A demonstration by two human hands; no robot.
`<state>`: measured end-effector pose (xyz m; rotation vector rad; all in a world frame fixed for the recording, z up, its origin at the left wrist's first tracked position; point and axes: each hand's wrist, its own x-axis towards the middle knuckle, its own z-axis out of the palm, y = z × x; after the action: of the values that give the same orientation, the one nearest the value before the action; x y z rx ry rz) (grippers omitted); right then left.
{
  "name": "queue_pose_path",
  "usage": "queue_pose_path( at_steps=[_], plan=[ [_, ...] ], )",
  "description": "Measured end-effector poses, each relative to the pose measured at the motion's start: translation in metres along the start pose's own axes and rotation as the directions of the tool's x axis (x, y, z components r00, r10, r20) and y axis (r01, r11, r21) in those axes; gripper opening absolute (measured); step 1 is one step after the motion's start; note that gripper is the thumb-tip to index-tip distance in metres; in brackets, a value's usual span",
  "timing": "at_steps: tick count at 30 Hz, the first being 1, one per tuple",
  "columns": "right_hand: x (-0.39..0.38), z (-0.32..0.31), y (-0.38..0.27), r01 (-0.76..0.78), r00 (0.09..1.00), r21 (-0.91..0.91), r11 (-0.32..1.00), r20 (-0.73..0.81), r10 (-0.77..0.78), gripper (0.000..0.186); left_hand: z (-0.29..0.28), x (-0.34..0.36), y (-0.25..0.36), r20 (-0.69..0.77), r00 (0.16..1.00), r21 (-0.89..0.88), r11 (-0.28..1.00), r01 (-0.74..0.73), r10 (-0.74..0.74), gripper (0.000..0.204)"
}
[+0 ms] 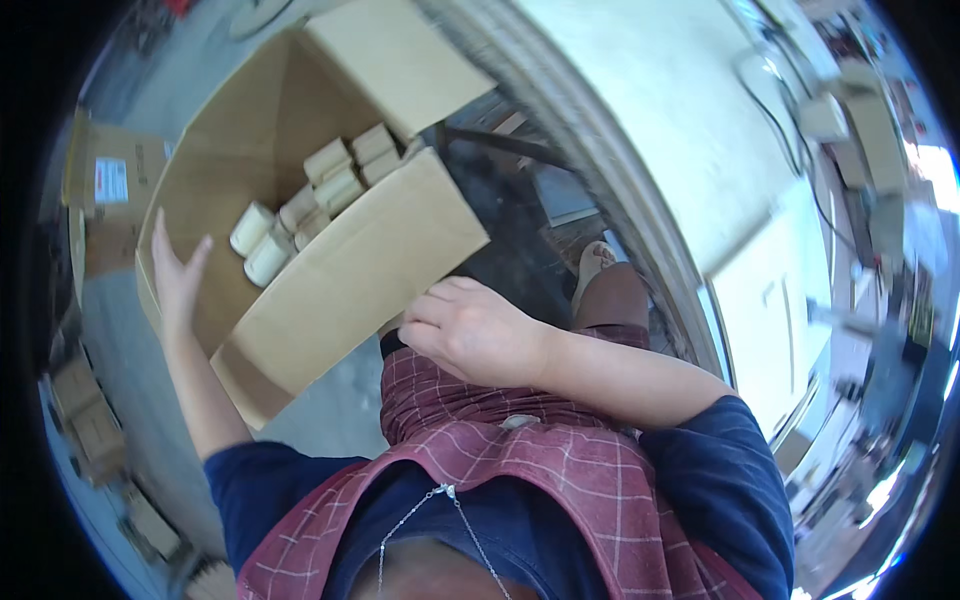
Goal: Drilling vertical holes into cylindrical wooden blocks using a drill press and a positioning jig.
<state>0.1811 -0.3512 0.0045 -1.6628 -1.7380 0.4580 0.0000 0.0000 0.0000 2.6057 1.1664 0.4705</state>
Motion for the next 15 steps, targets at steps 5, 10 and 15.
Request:
queue_pose_path(
  at_steps=[5,10,15],
  plan=[
    [-0.097,0.021,-0.005,-0.071,0.997,-0.194,0.978,0.023,0.077,0.010,0.015,-0.070,0.092,0.049,0.952,-0.188,0.939,-0.287,0.301,0.077],
    [-0.192,0.010,-0.074,-0.306,0.947,-0.205,0.930,-0.171,0.273,0.012,0.005,-0.139,0.173,0.136,0.917,-0.420,0.860,-0.290,0.376,0.076],
    [-0.296,-0.016,-0.086,-0.578,0.641,-0.206,0.789,-0.713,0.284,0.013,0.031,-0.192,0.247,0.107,0.809,-0.526,0.723,-0.448,0.578,0.077]
  ],
)
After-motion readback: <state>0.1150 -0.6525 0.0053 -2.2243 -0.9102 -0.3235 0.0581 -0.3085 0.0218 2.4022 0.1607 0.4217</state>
